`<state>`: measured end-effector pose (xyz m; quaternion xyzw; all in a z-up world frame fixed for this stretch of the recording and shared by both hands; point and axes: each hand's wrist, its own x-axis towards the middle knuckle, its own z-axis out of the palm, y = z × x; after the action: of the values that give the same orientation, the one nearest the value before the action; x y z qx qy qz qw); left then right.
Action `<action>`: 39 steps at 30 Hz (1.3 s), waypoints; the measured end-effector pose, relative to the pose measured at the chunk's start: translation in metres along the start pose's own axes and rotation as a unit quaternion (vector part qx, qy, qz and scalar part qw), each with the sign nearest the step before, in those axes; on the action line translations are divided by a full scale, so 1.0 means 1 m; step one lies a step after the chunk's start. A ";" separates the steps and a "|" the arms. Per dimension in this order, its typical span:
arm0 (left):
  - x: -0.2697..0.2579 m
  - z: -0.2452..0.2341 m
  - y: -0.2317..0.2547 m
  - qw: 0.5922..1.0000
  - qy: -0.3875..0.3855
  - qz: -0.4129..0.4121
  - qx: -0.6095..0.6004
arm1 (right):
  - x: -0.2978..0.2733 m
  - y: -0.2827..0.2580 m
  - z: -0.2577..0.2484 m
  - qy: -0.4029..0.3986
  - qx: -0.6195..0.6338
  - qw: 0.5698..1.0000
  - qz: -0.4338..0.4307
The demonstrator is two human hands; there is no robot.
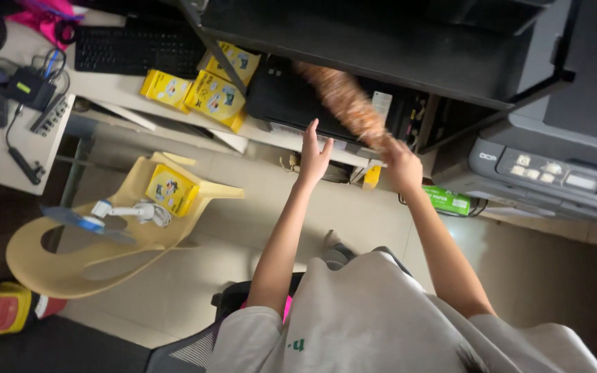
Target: The person organizes small wooden sticks in a tray on the desk. Then, using a fluffy duster, they wipe the top of a printer and the lower shelf area of the desk while kneeling. Finally, they pick up a black wire basket containing white paper.
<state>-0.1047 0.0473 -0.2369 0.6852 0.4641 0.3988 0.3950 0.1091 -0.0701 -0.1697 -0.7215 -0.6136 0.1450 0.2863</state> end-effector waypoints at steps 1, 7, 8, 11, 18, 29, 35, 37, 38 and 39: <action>-0.002 0.002 0.004 1.000 -0.006 0.013 0.005 | -0.011 0.017 0.005 0.050 -0.002 0.999 -0.001; -0.014 0.050 0.011 0.993 -0.078 0.064 0.061 | -0.116 0.074 0.061 0.109 0.135 0.966 0.190; -0.017 0.056 0.018 0.990 -0.107 0.066 0.061 | -0.132 0.074 0.069 0.077 0.176 0.946 0.261; -0.029 0.088 0.018 0.981 -0.132 0.111 0.089 | -0.161 0.088 0.089 0.067 0.156 0.971 0.170; -0.039 0.110 0.051 0.955 -0.175 0.166 0.172 | -0.069 0.145 0.089 0.059 0.084 0.978 0.183; -0.056 0.064 0.021 0.957 -0.001 -0.161 -0.241 | -0.115 0.068 0.046 -0.078 0.114 0.987 0.083; -0.092 0.033 -0.073 0.982 0.067 -0.119 -0.133 | -0.076 0.067 0.054 -0.010 0.031 0.998 -0.059; -0.096 0.023 -0.075 0.978 0.090 -0.146 -0.119 | -0.055 0.050 0.052 -0.046 0.001 0.994 -0.101; -0.096 0.019 -0.075 0.974 0.104 -0.170 -0.108 | -0.043 0.042 0.050 -0.076 -0.033 0.987 -0.136; -0.094 0.017 -0.073 0.973 0.110 -0.171 -0.108 | -0.034 0.040 0.051 -0.079 -0.033 0.986 -0.141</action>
<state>-0.1365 -0.0263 -0.3270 0.5012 0.5691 0.4463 0.4751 0.1054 -0.0941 -0.2385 -0.6228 -0.7344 0.1393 0.2312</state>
